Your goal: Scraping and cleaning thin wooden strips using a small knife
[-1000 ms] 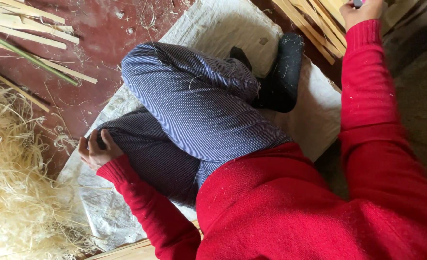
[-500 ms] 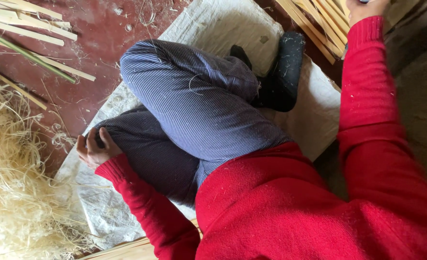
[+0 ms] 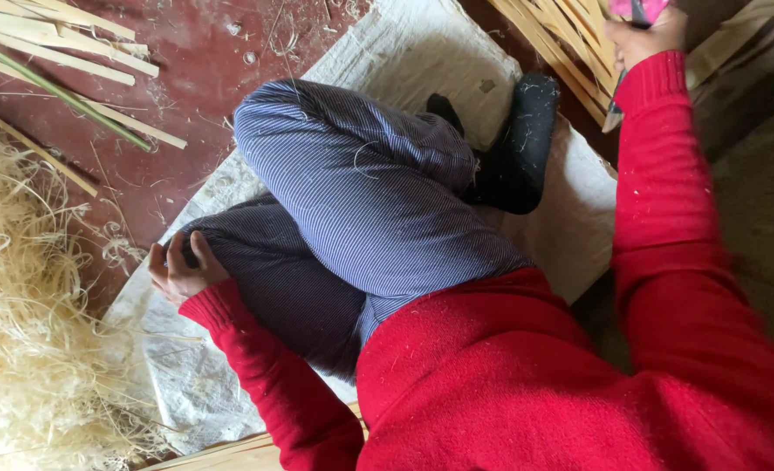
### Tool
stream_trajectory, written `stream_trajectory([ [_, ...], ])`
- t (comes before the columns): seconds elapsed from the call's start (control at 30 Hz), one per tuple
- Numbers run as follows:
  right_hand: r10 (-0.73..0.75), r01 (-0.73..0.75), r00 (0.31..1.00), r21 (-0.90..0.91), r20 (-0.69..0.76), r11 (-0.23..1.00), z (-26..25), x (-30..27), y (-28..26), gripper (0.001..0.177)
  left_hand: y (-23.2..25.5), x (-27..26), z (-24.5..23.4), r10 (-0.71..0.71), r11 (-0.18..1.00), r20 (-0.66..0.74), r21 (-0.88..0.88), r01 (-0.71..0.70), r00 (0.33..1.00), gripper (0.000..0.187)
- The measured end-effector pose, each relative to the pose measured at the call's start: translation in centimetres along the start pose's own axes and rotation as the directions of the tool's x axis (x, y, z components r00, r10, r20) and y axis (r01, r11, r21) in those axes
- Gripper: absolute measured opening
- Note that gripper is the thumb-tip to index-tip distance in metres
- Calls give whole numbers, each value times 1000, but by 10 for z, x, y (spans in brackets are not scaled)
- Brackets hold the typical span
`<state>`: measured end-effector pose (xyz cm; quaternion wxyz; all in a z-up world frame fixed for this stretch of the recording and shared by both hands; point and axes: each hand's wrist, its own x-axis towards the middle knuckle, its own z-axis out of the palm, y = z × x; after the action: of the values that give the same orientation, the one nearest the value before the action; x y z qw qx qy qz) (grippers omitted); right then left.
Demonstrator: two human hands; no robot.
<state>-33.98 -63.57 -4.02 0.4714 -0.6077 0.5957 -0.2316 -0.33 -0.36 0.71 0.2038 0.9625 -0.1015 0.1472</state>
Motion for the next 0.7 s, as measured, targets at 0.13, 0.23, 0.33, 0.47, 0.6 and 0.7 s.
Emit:
stream_trajectory([
  [0.13,6,16,996,-257,87,966,1,-15,-20,23,-1,-1,0,26,1000,-13,15,-26,1000,25],
  [0.23,-263,269,961,-536,89,800,2,4,3,23,-4,0,3,25,999,-15,31,-25,1000,24],
  [0.33,-405,394,904,-645,141,654,5,8,11,16,-5,-1,3,20,999,-12,25,-20,1000,25],
  [0.47,-320,322,938,-675,133,663,7,5,7,22,-2,-1,0,-11,1000,14,25,10,1000,27],
  [0.6,-400,420,898,-619,181,664,2,-1,9,19,-1,-1,-1,-10,1000,18,22,10,1000,27],
  [0.7,-382,369,921,-472,73,801,5,7,17,27,1,0,-3,15,1000,17,13,-15,1000,27],
])
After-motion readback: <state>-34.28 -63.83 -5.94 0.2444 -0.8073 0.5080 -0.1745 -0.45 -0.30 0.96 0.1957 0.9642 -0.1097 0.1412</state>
